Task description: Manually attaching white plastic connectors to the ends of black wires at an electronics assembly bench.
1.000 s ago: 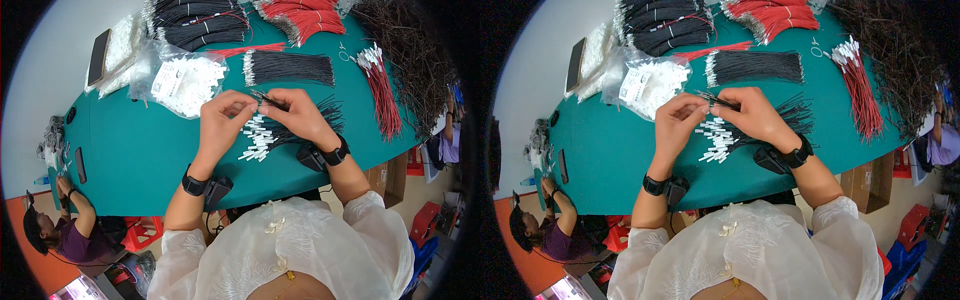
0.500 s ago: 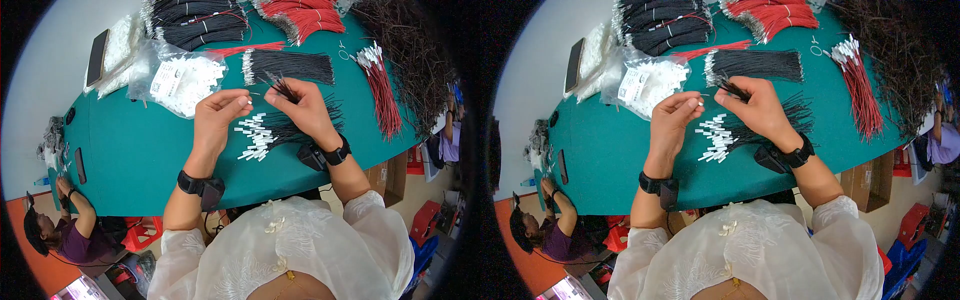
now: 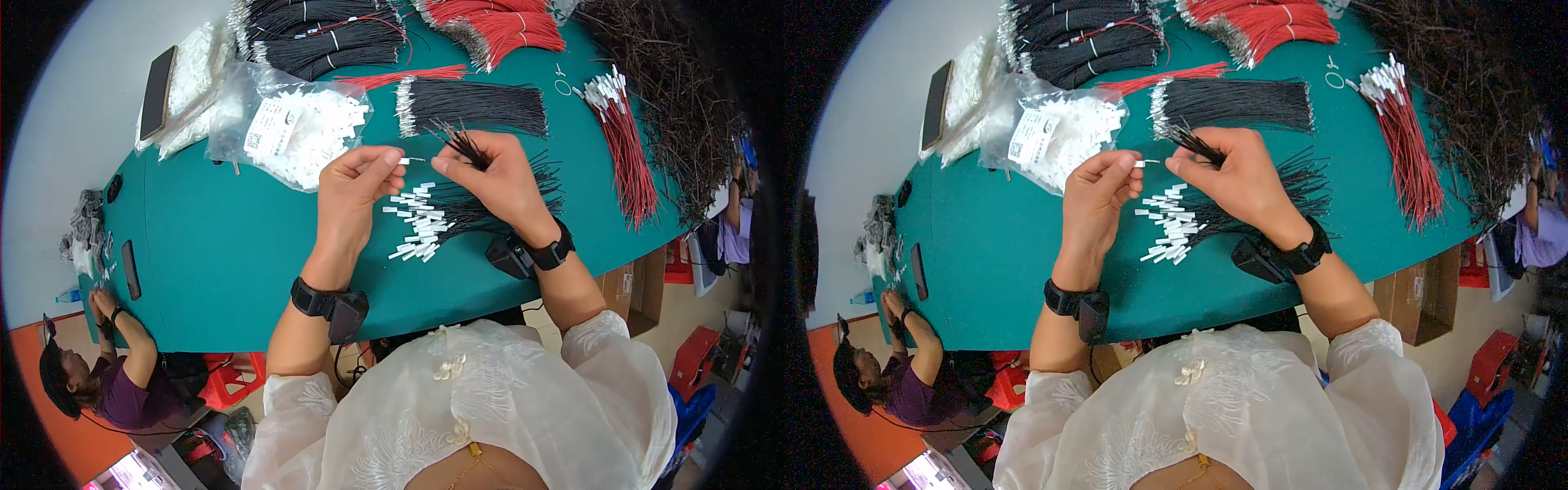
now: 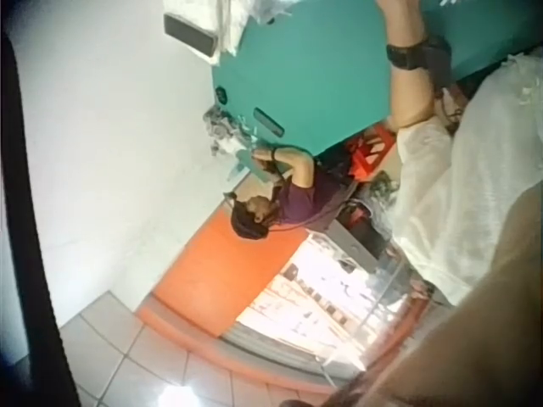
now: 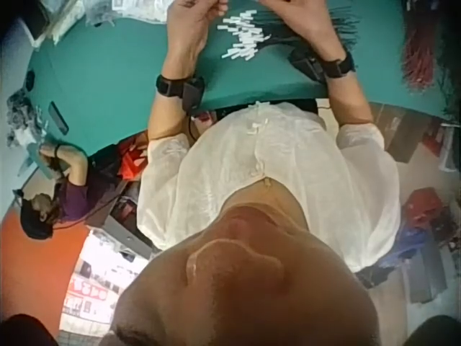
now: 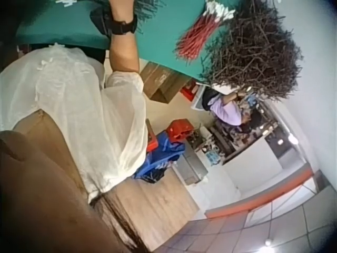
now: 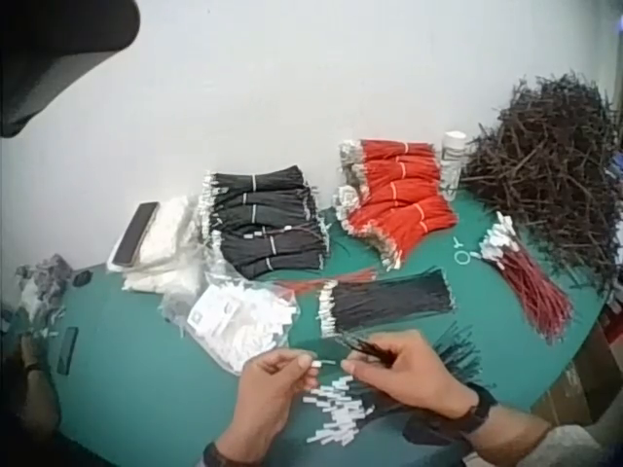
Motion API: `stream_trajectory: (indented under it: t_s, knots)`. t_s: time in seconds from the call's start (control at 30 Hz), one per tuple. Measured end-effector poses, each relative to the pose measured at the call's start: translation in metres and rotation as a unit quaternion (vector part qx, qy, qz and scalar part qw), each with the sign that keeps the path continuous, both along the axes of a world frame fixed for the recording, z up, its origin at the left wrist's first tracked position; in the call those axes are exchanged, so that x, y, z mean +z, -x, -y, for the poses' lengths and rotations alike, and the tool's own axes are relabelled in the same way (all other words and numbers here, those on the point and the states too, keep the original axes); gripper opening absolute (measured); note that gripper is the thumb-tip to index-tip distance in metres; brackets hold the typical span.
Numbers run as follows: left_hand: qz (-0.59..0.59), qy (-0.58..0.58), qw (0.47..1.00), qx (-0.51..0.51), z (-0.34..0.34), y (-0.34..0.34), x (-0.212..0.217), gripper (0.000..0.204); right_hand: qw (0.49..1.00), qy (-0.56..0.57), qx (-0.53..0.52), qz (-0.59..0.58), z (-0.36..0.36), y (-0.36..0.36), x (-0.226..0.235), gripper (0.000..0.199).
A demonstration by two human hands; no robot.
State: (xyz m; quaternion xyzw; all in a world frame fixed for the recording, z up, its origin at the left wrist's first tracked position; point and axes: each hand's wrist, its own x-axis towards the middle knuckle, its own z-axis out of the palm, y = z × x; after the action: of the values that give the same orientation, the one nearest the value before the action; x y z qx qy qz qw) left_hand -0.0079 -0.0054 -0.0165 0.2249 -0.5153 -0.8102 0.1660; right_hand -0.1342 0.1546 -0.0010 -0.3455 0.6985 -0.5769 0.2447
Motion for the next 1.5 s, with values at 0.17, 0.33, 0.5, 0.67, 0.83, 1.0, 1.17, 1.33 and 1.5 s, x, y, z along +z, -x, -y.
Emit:
stream_trajectory:
  t_s: [0.17,0.33,0.5,0.67,0.83,1.0,1.17,1.33,1.5]
  knots:
    - [-0.005,0.003,1.0,0.003,-0.0004,-0.0004,0.001,0.015,1.0,-0.009,0.0,-0.002,-0.0002,-0.0009,0.0006,0.014]
    - [-0.006,0.007,1.0,0.002,-0.001,-0.0002,0.0018,0.014,1.0,-0.012,0.001,-0.007,-0.0004,-0.0007,0.0014,0.014]
    - [0.001,0.004,1.0,-0.003,-0.0002,-0.001,0.0022,0.015,1.0,-0.013,0.005,-0.001,-0.0005,0.0001,-0.0002,0.014]
    - [-0.009,0.001,1.0,-0.003,-0.0004,-0.0006,0.0036,0.016,1.0,-0.001,0.002,0.011,-0.0008,0.0002,0.0009,0.013]
    - [-0.03,0.009,0.999,0.012,-0.0024,0.0002,0.0022,0.016,1.0,0.005,-0.001,0.007,-0.0012,-0.0005,0.0021,0.013]
    - [-0.034,0.033,0.999,0.004,-0.0011,-0.0001,0.0007,0.017,1.0,0.005,0.002,0.003,-0.0012,0.0002,0.0008,0.013]
    - [-0.035,0.055,0.998,0.006,-0.0013,-0.0001,0.0046,0.017,1.0,0.002,0.003,0.011,-0.0011,0.0004,0.0008,0.012]
    - [-0.038,0.079,0.996,0.0,0.0007,0.0001,0.005,0.017,1.0,-0.016,0.005,0.011,-0.0017,0.001,0.0022,0.012]
    - [-0.037,0.14,0.989,0.005,-0.0043,-0.0005,0.0072,0.017,1.0,-0.023,0.012,-0.004,-0.0016,0.0006,0.002,0.012]
